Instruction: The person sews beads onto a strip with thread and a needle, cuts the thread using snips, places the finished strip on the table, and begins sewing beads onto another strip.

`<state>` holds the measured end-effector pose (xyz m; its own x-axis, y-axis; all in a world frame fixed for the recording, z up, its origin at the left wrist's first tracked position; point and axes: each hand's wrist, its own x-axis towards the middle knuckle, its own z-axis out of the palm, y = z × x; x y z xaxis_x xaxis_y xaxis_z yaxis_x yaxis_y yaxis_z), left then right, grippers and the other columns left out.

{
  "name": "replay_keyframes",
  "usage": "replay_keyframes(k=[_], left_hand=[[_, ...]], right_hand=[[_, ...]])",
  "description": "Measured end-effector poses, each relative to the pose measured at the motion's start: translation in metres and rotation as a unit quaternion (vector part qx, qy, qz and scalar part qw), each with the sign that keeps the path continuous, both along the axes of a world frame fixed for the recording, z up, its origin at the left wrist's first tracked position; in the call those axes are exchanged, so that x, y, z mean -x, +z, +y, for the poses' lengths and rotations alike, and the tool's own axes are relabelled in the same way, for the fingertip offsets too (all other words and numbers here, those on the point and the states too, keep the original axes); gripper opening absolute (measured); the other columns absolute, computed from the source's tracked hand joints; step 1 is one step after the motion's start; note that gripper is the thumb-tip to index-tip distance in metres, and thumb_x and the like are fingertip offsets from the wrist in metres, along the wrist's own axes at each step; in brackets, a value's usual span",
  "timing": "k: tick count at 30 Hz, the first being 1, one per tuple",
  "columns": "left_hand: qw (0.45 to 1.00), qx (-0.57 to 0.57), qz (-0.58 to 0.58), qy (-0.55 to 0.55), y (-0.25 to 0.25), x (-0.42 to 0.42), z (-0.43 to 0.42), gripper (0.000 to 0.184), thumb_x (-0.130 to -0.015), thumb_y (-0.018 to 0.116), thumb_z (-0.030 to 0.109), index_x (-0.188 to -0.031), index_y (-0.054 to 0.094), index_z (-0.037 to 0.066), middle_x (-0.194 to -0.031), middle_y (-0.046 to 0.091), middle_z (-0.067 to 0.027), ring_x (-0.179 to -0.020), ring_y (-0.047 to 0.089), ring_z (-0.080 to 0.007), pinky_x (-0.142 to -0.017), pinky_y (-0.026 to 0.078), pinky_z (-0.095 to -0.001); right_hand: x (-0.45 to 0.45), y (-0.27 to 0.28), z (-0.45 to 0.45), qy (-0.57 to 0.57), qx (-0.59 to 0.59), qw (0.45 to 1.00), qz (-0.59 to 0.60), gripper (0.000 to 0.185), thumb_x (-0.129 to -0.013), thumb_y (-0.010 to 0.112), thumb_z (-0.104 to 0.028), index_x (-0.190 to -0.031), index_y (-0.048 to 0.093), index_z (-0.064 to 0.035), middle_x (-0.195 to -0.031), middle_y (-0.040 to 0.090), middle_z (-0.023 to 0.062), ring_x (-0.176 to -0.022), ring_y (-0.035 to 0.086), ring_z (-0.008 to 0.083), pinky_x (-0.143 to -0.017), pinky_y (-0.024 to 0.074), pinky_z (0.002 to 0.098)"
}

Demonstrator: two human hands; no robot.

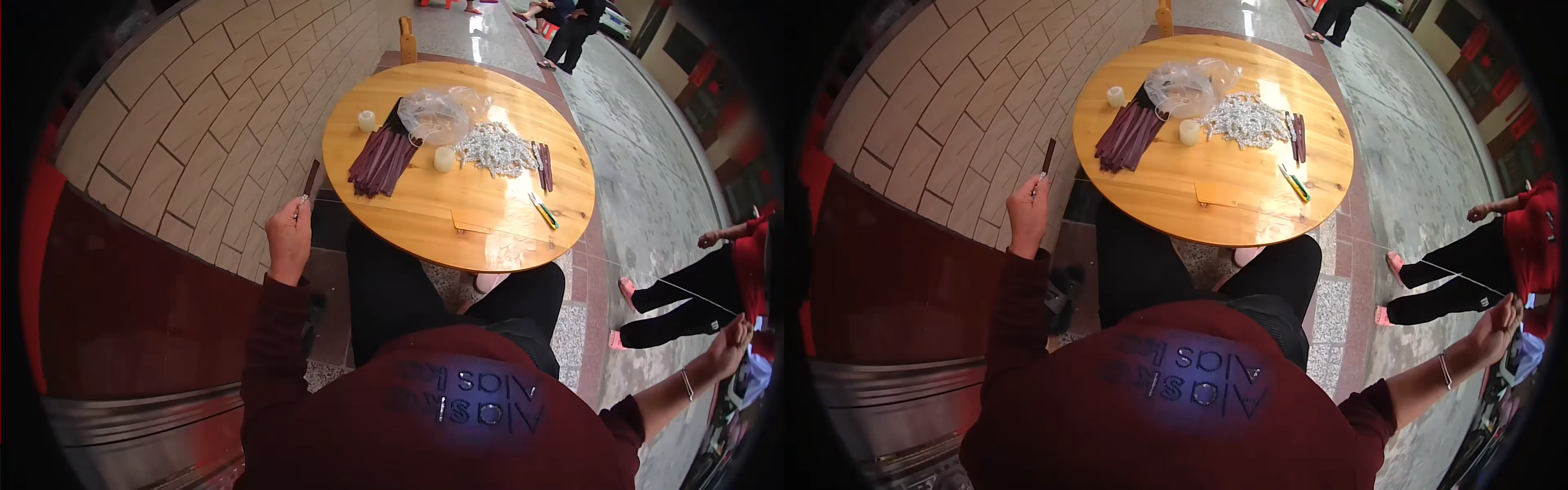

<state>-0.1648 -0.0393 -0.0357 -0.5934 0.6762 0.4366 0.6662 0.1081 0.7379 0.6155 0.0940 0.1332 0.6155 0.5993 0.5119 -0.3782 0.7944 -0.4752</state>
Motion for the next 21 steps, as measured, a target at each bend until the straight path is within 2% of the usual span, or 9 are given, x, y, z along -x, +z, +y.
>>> replay_keyframes(k=[1,4,5,7,9,12,16,19,21], left_hand=[[0.999,-0.017,0.021,0.019,-0.005,0.011,-0.006,0.017,-0.088,0.055,0.012,-0.088,0.060,-0.004,-0.059,0.052,-0.0130,-0.052,0.049,-0.0150,-0.051,0.039,-0.0302],[0.999,-0.032,0.004,-0.012,-0.007,0.010,-0.010,0.017,-0.088,0.055,0.011,-0.088,0.060,-0.005,-0.065,0.057,-0.0165,-0.055,0.055,-0.0236,-0.054,0.042,-0.0320],[0.999,-0.035,-0.003,-0.014,-0.011,0.000,-0.005,0.017,-0.088,0.055,0.011,-0.088,0.060,-0.005,-0.065,0.057,-0.0165,-0.055,0.055,-0.0236,-0.054,0.042,-0.0320],[0.994,-0.081,0.048,-0.058,-0.011,-0.029,0.016,0.015,-0.087,0.055,0.010,-0.090,0.060,-0.004,-0.071,0.059,-0.0181,-0.063,0.058,-0.0298,-0.056,0.044,-0.0324],[0.986,-0.102,0.023,-0.127,0.007,-0.073,0.032,0.013,-0.086,0.056,0.008,-0.091,0.061,-0.003,-0.075,0.060,-0.0187,-0.068,0.059,-0.0323,-0.057,0.045,-0.0336],[0.966,-0.150,0.057,-0.204,0.030,-0.139,0.059,0.012,-0.083,0.060,0.005,-0.092,0.060,-0.002,-0.075,0.058,-0.0167,-0.066,0.058,-0.0327,-0.057,0.045,-0.0365],[0.937,-0.147,0.072,-0.309,0.053,-0.202,0.071,0.016,-0.082,0.060,0.004,-0.096,0.059,-0.002,-0.075,0.057,-0.0152,-0.064,0.057,-0.0324,-0.057,0.046,-0.0378],[0.912,-0.163,0.079,-0.369,0.062,-0.227,0.066,0.017,-0.082,0.060,0.004,-0.097,0.059,-0.003,-0.075,0.056,-0.0143,-0.065,0.058,-0.0323,-0.057,0.046,-0.0386],[0.906,-0.154,0.089,-0.384,0.064,-0.227,0.059,0.015,-0.085,0.057,0.002,-0.099,0.059,-0.004,-0.075,0.057,-0.0126,-0.061,0.056,-0.0251,-0.055,0.043,-0.0298]], right_hand=[[-0.067,0.000,-0.005,-0.060,0.035,0.993,-0.093,0.019,-0.088,0.042,0.004,-0.104,0.053,0.0091,-0.083,0.053,0.0062,-0.069,0.049,0.0128,-0.080,0.0480,0.0248],[-0.207,-0.042,-0.030,-0.118,0.061,0.991,0.014,0.012,-0.086,0.047,0.002,-0.075,0.050,0.0052,-0.067,0.049,0.0059,-0.062,0.052,0.0180,-0.082,0.0535,0.0383],[-0.221,-0.055,-0.039,-0.137,0.060,0.988,0.029,0.021,-0.086,0.049,0.001,-0.065,0.049,0.0039,-0.061,0.048,0.0058,-0.060,0.053,0.0198,-0.083,0.0553,0.0428],[-0.104,-0.045,-0.053,-0.281,0.117,0.952,0.029,0.028,-0.090,0.040,-0.002,-0.065,0.049,0.0041,-0.055,0.042,0.0055,-0.052,0.048,0.0194,-0.083,0.0545,0.0458],[-0.074,-0.057,-0.038,-0.236,0.057,0.970,0.001,0.021,-0.091,0.043,-0.004,-0.077,0.053,0.0078,-0.059,0.044,0.0051,-0.055,0.049,0.0182,-0.083,0.0543,0.0435],[0.148,-0.045,-0.023,-0.123,0.130,0.980,-0.083,0.025,-0.091,0.054,-0.013,-0.109,0.057,0.0040,-0.068,0.047,0.0005,-0.063,0.049,0.0123,-0.071,0.0511,0.0281],[0.318,-0.074,-0.022,0.246,0.180,0.909,-0.286,0.024,-0.089,0.058,-0.011,-0.108,0.060,0.0033,-0.073,0.052,-0.0015,-0.061,0.047,0.0055,-0.058,0.0423,0.0205],[0.380,-0.091,-0.022,0.338,0.155,0.849,-0.375,0.019,-0.088,0.060,-0.009,-0.100,0.062,0.0041,-0.080,0.060,0.0030,-0.060,0.050,0.0073,-0.056,0.0430,0.0208],[0.394,-0.090,-0.024,0.362,0.174,0.856,-0.324,0.015,-0.087,0.060,-0.009,-0.095,0.063,0.0036,-0.079,0.060,0.0026,-0.057,0.048,0.0065,-0.052,0.0420,0.0208]])
